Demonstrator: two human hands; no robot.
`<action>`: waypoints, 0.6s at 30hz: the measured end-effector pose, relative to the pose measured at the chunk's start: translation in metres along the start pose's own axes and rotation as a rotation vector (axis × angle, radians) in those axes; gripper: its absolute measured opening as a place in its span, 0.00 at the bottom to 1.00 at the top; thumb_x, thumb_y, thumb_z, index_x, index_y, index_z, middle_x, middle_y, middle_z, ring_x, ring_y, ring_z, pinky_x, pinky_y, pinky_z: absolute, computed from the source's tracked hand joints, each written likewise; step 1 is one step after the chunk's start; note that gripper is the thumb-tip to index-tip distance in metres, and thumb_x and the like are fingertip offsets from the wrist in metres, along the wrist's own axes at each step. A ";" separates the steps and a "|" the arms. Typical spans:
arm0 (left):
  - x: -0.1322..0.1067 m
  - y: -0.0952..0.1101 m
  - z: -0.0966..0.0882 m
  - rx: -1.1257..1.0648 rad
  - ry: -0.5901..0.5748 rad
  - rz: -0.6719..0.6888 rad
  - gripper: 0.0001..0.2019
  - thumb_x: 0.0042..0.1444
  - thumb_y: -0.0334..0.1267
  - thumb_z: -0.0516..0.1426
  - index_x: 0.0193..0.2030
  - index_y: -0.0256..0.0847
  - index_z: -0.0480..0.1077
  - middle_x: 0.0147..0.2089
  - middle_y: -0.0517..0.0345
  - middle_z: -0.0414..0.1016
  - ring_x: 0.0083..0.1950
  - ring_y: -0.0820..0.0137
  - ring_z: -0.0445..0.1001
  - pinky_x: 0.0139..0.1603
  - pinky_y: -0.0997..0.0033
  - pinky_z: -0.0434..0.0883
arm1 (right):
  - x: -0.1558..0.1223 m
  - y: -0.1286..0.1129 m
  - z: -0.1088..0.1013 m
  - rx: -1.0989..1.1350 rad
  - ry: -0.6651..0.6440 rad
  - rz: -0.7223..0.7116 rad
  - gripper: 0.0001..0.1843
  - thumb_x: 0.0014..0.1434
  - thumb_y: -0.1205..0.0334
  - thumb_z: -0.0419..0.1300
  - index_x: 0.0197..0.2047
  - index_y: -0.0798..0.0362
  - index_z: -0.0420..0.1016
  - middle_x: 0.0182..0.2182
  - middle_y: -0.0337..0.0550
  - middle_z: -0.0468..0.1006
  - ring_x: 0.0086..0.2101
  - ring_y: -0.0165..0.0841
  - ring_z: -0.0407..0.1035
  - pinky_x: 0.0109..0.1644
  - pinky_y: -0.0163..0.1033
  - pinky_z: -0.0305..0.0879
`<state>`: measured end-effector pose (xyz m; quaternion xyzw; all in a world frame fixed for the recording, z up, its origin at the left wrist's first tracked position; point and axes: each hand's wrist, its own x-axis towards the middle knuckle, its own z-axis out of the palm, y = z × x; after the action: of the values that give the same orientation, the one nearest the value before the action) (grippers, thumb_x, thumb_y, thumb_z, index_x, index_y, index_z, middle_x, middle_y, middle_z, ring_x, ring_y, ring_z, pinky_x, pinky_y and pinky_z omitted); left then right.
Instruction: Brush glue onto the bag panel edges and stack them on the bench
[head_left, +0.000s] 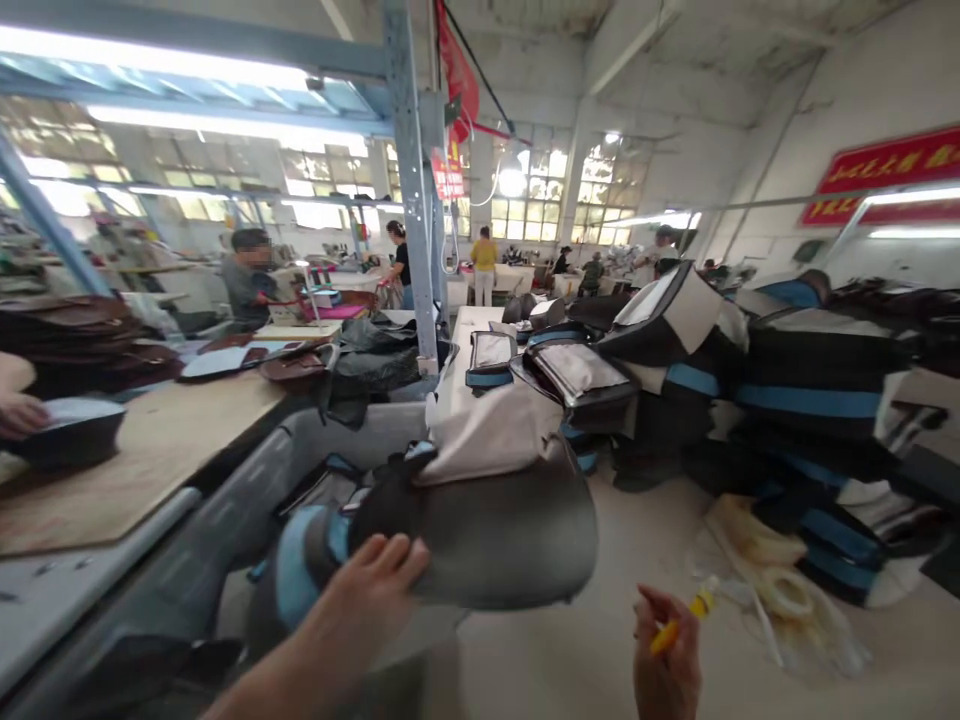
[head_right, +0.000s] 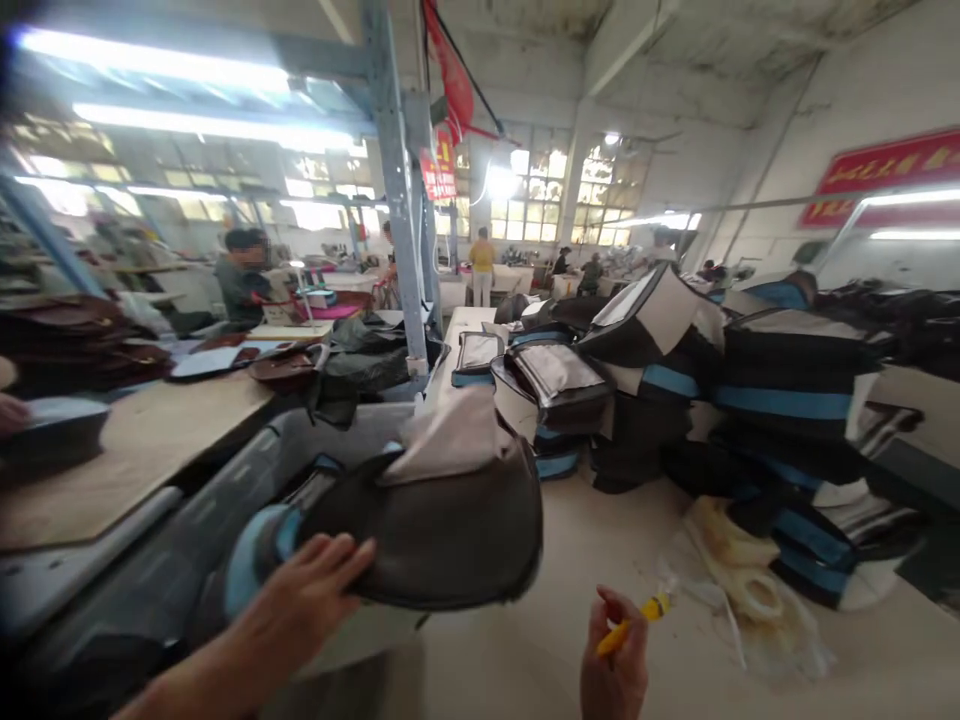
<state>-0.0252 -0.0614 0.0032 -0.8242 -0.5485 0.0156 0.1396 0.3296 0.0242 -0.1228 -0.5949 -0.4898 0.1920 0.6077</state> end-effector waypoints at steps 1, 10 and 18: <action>0.023 0.024 0.014 -0.014 -0.079 0.058 0.08 0.58 0.35 0.58 0.33 0.44 0.80 0.56 0.52 0.75 0.53 0.58 0.68 0.55 0.54 0.62 | 0.000 0.008 -0.009 -0.009 0.009 0.038 0.21 0.58 0.43 0.56 0.46 0.51 0.67 0.41 0.47 0.72 0.38 0.40 0.69 0.43 0.46 0.65; 0.104 0.092 0.012 -0.298 -0.297 0.184 0.24 0.47 0.58 0.62 0.40 0.38 0.80 0.65 0.38 0.65 0.63 0.46 0.62 0.64 0.46 0.55 | -0.012 0.019 -0.051 -0.090 0.007 0.138 0.22 0.59 0.42 0.54 0.44 0.52 0.66 0.40 0.50 0.73 0.39 0.42 0.71 0.45 0.47 0.67; 0.030 0.085 0.038 -0.236 -0.331 0.069 0.48 0.37 0.56 0.68 0.65 0.39 0.60 0.74 0.37 0.44 0.72 0.43 0.47 0.68 0.42 0.49 | 0.006 0.034 -0.013 -0.230 -0.131 0.313 0.29 0.50 0.31 0.56 0.37 0.49 0.67 0.32 0.46 0.73 0.32 0.42 0.72 0.39 0.48 0.71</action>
<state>0.0563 -0.0566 -0.0509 -0.8395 -0.5333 0.0911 -0.0507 0.3548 0.0294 -0.1492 -0.7155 -0.4486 0.2650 0.4654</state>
